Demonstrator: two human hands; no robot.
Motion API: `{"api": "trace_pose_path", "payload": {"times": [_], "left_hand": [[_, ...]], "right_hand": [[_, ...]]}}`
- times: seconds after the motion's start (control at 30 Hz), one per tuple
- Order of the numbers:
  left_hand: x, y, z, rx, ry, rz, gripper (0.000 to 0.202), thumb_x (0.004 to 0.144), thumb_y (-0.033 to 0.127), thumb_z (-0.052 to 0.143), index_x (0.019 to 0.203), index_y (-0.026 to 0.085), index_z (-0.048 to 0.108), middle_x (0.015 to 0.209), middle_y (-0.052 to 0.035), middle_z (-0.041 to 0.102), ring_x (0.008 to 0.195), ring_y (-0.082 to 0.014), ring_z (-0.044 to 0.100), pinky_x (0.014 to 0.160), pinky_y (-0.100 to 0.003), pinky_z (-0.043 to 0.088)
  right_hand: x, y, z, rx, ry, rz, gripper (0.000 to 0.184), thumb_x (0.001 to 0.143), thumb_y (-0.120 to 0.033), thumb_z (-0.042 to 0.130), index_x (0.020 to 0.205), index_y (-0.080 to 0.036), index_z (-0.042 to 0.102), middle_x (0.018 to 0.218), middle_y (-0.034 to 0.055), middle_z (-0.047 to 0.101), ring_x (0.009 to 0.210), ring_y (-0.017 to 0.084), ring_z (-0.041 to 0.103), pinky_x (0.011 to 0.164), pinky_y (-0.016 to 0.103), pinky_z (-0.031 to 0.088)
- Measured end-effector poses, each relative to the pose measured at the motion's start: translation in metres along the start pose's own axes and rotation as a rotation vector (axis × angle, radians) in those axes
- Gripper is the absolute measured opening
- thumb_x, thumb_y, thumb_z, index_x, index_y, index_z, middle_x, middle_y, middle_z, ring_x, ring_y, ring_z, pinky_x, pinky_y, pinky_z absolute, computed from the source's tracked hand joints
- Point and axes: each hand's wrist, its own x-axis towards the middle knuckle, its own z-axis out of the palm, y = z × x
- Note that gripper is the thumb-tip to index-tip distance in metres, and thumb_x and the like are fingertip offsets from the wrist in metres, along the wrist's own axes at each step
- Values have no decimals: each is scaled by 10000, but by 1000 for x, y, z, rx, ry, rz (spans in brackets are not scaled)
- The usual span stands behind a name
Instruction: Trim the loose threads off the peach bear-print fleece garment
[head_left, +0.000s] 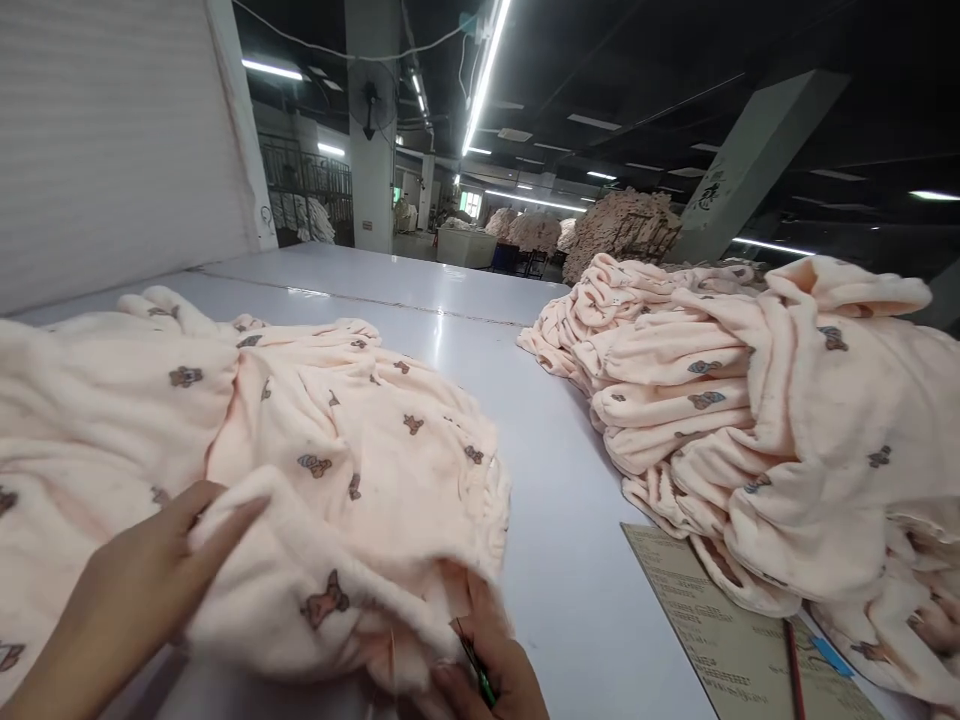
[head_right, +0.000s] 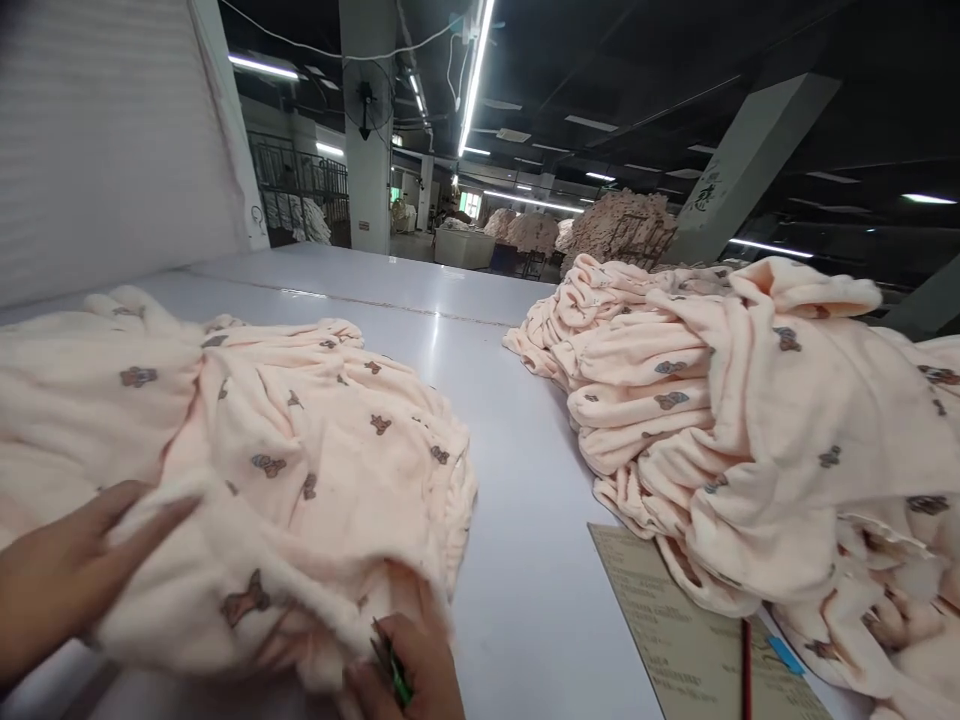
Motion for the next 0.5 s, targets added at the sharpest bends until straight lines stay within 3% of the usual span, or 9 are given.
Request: {"api": "trace_pose_path", "payload": {"times": [0.03, 0.1, 0.17, 0.2, 0.27, 0.37, 0.43, 0.5], "left_hand": [[-1, 2, 1, 122, 30, 120, 422, 812, 515, 432, 985, 157, 574, 863, -49, 679, 801, -293, 655, 697, -394, 516], [-11, 12, 9, 84, 52, 418, 429, 828, 458, 470, 1123, 150, 511, 1125, -127, 617, 1048, -321, 566, 936, -476, 394], [-29, 28, 19, -95, -41, 607, 412, 829, 385, 521, 1208, 231, 475, 1254, -76, 564, 1175, -264, 480, 1069, -422, 233], [-38, 36, 24, -167, -160, 629, 357, 835, 355, 517, 1181, 267, 511, 1210, -36, 602, 1130, -233, 517, 1053, -362, 261], [-49, 50, 30, -296, -480, 546, 235, 848, 333, 481, 1021, 261, 622, 998, -9, 690, 929, -201, 604, 887, -262, 394], [-50, 62, 32, -639, -901, 191, 312, 862, 393, 448, 820, 191, 682, 790, -30, 690, 738, -187, 589, 656, -219, 433], [-47, 65, 32, -958, -1042, -87, 329, 841, 435, 502, 848, 173, 702, 768, -28, 683, 739, -175, 571, 680, -210, 433], [-46, 66, 33, -1237, -1130, -267, 324, 833, 417, 537, 928, 160, 710, 744, -29, 677, 723, -164, 565, 729, -222, 433]], "right_hand": [[2, -4, 1, 4, -42, -5, 424, 791, -589, 500, 719, -198, 649, 637, -8, 546, 551, 133, 505, 529, 204, 413], [7, -12, 1, 19, -94, -4, 446, 792, -597, 485, 659, -191, 611, 573, -34, 455, 491, 104, 426, 480, 192, 362], [12, -18, 0, 30, -122, -10, 435, 784, -589, 512, 637, -188, 595, 599, -32, 465, 504, 101, 436, 505, 194, 379], [15, -20, 0, 43, -117, -6, 431, 778, -590, 525, 638, -188, 593, 638, -23, 502, 530, 109, 469, 536, 202, 406], [20, -23, -1, 83, -51, 49, 421, 772, -590, 541, 640, -192, 580, 723, -2, 571, 630, 149, 553, 624, 231, 462], [24, -22, -3, 116, 74, 186, 330, 800, -528, 545, 745, -204, 570, 727, 4, 614, 722, 190, 607, 670, 259, 501], [20, -20, -4, 60, 149, 229, 306, 789, -483, 582, 904, -200, 580, 794, 21, 647, 746, 197, 621, 711, 278, 510], [12, -18, -4, -12, 221, 221, 420, 776, -498, 586, 1064, -192, 571, 954, 65, 664, 862, 227, 626, 804, 307, 491]]}}
